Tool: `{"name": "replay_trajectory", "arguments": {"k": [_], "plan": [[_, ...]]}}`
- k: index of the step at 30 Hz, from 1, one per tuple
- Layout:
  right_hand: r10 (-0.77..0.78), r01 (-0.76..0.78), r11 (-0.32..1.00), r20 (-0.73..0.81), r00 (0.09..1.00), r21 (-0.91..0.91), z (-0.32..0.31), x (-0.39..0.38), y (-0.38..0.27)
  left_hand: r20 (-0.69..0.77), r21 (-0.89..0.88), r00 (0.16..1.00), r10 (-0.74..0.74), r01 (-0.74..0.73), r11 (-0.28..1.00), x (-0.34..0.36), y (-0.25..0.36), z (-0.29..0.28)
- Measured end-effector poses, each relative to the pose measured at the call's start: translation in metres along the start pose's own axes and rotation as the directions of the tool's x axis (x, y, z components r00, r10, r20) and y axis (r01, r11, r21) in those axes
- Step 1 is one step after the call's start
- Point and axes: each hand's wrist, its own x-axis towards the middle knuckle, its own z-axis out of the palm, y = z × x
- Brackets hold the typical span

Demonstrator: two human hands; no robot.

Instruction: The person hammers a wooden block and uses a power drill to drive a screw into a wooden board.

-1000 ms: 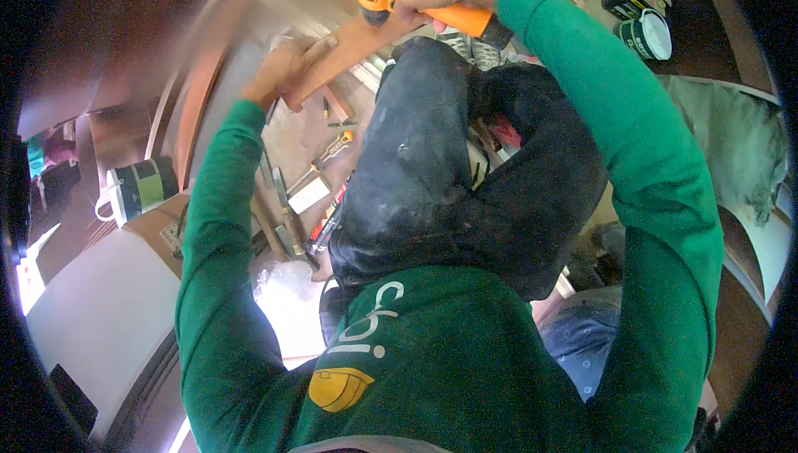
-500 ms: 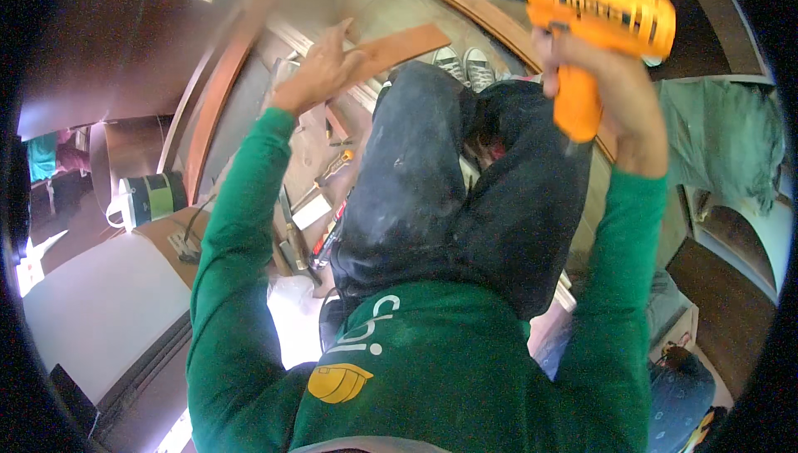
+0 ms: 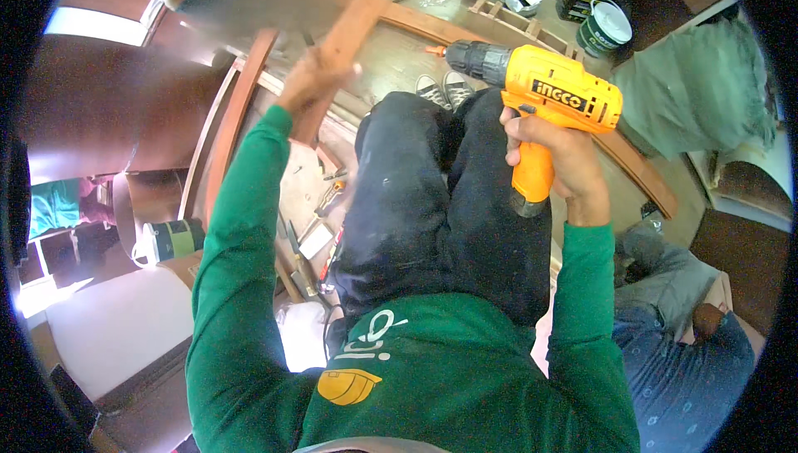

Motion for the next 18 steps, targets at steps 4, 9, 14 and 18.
{"name": "replay_trajectory", "arguments": {"k": [4,9,14,18], "plan": [[-0.060,0.061,0.997,-0.026,0.998,0.055,0.006,-0.006,-0.004,-0.146,-0.826,0.959,-0.244,0.018,0.564,-0.037,0.019,-0.090],[-0.088,0.083,0.995,0.109,0.990,0.050,0.018,0.010,-0.003,-0.306,-0.949,0.889,-0.341,-0.313,0.038,-0.094,-0.013,-0.109],[-0.074,0.089,0.994,0.223,0.972,-0.058,0.058,0.040,-0.003,-0.176,-0.882,0.793,-0.583,-0.390,-0.264,-0.112,-0.030,-0.003],[0.014,0.095,0.922,0.275,0.961,-0.377,0.078,0.087,-0.004,-0.040,-0.758,0.705,-0.708,-0.483,-0.439,-0.107,-0.024,0.081]]}}
